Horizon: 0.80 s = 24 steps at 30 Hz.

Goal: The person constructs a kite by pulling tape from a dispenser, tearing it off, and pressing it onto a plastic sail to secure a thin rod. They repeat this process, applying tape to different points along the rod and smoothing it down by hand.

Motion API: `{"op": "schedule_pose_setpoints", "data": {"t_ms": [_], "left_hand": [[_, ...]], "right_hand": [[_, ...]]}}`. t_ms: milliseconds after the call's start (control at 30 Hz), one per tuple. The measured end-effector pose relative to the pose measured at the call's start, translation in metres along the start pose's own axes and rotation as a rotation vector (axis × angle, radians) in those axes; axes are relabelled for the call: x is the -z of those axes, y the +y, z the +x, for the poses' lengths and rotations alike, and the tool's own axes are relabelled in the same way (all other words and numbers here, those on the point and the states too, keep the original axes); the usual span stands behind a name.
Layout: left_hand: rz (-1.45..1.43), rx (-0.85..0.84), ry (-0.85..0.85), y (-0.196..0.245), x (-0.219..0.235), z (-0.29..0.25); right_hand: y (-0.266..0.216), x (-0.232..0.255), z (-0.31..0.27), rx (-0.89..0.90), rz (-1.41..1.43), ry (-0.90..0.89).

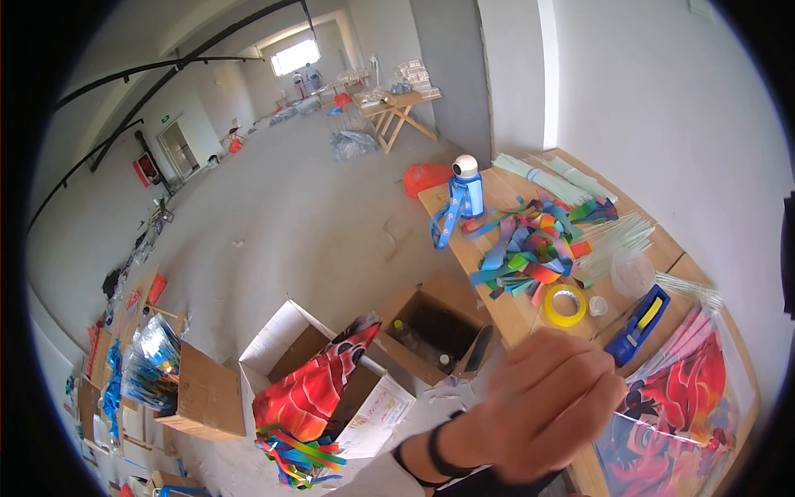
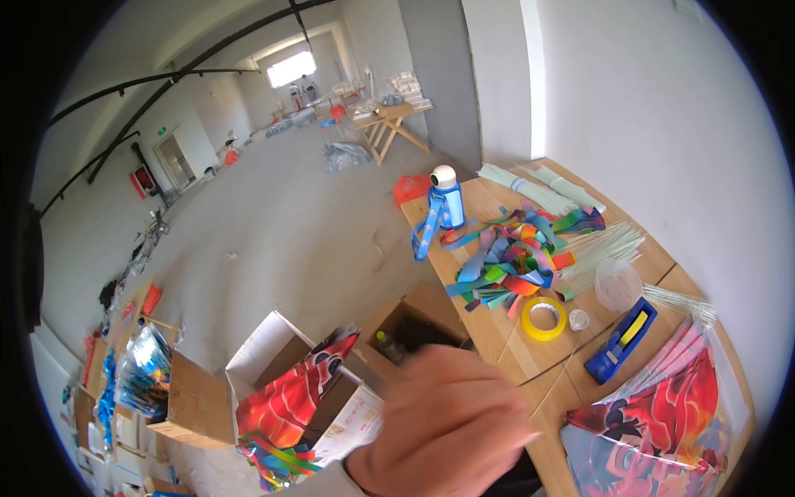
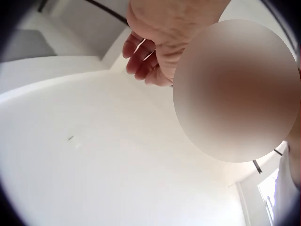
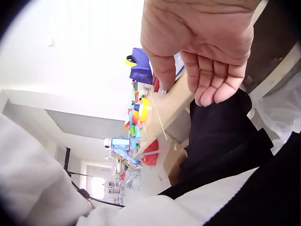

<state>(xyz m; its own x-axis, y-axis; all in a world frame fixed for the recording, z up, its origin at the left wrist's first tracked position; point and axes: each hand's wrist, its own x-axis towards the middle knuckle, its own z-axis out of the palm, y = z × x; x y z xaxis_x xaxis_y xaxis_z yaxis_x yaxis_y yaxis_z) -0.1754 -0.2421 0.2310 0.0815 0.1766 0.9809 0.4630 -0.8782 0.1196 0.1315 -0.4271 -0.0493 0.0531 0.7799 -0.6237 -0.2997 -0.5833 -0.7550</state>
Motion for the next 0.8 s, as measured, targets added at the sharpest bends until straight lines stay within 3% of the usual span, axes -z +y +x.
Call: {"op": "schedule_pose_setpoints", "data": {"t_ms": [33,133,200,233,433,800], "left_hand": [[0.183,-0.035,0.047,0.012,0.013,0.013],[0.352,0.074,0.094,0.04,0.031,0.032],[0.405,-0.323,0.146,0.029,0.03,0.025],[0.398,-0.32,0.151,0.031,0.027,0.025],[0.288,-0.157,0.006,0.051,0.014,0.028],[0.119,0.085,-0.307,0.084,-0.001,0.043]], "right_hand": [[-0.007,-0.007,0.001,0.013,-0.016,-0.022],[-0.016,-0.011,0.002,0.043,0.002,-0.084],[-0.013,-0.005,0.003,0.05,-0.011,-0.078],[-0.011,-0.001,0.004,0.053,-0.025,-0.079],[0.029,0.03,0.005,0.039,-0.102,-0.081],[0.065,0.052,-0.012,0.077,0.012,-0.077]]}}
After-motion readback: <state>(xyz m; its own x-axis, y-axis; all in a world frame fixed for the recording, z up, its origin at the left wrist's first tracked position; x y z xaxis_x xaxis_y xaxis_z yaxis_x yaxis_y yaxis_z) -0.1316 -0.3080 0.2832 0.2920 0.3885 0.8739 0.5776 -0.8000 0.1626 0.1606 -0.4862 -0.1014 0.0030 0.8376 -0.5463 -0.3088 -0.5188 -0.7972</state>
